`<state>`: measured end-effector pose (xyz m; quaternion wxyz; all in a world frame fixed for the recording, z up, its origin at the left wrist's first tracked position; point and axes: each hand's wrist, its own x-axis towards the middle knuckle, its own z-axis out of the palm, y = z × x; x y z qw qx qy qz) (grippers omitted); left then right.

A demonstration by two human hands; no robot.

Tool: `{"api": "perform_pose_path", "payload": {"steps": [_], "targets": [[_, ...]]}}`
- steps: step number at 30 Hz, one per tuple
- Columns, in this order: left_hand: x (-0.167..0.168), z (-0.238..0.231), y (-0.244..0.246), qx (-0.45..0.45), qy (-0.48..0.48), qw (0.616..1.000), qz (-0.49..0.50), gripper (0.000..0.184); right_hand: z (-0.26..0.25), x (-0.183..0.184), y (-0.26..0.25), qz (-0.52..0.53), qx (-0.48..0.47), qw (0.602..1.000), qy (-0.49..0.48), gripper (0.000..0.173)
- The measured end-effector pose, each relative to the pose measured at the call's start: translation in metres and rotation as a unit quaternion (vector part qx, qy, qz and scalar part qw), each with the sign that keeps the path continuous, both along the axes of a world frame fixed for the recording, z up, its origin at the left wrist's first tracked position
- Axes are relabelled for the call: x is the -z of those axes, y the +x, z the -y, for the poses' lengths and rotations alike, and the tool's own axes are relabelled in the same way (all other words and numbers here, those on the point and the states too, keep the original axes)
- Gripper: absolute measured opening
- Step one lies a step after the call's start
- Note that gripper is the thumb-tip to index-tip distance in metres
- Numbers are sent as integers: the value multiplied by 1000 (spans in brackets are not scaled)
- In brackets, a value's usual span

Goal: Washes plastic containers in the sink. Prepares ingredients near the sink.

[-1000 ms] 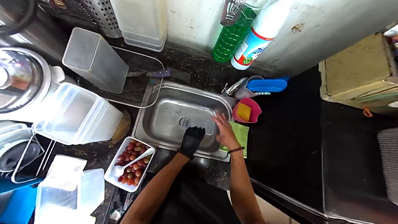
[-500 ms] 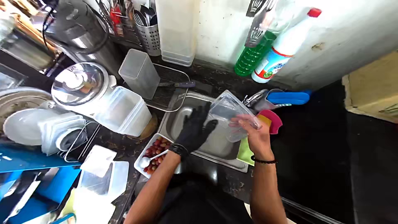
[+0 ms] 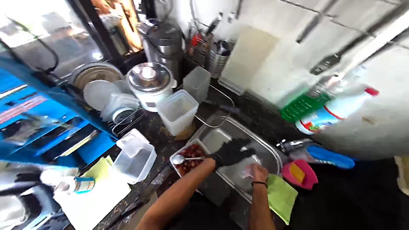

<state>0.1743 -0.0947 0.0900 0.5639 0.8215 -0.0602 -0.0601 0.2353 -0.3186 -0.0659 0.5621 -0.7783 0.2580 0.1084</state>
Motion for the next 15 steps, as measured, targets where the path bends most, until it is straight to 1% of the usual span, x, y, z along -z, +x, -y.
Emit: {"api": "perform_pose_path", "payload": {"steps": [1, 2, 3, 4, 5, 6, 8, 9, 10, 11, 12, 13, 14, 15], "targets": [[1, 10, -8, 19, -37, 999, 14, 48, -1, -3, -6, 9, 2, 1000, -7, 29], [-7, 17, -21, 38, -47, 998, -11, 41, -2, -12, -8, 20, -12, 1000, -2, 29], [-22, 19, -35, 59, -19, 995, -81, 36, -3, -24, 0, 36, -46, 998, 15, 31], [-26, 15, -51, 89, 27, 985, -145, 33, -6, -34, 14, 55, -90, 994, 27, 32], [-12, 9, -75, 120, 62, 974, -185, 33, -13, -44, 26, 65, -128, 989, 33, 33], [13, 0, -105, 137, 69, 967, -206, 32, -21, -57, 37, 67, -164, 983, 40, 36], [31, -8, -143, 157, 116, 925, -327, 32, -43, -89, 55, 72, -210, 971, 85, 39], [42, -11, -154, 156, 131, 912, -355, 32, -56, -102, 64, 77, -218, 965, 126, 39], [67, -12, -166, 155, 133, 922, -330, 33, -68, -111, 73, 81, -217, 958, 169, 38], [101, -13, -178, 151, 117, 948, -253, 33, -77, -114, 81, 88, -212, 951, 209, 37], [125, -16, -185, 136, 78, 974, -161, 35, -86, -112, 90, 93, -204, 943, 247, 35], [132, -20, -183, 120, 31, 989, -76, 37, -96, -107, 98, 94, -194, 936, 280, 33], [111, -24, -176, 118, -18, 990, -69, 39, -105, -102, 105, 91, -188, 929, 304, 32], [89, -29, -176, 97, -79, 989, -79, 38, -114, -96, 110, 86, -180, 925, 323, 32]]}}
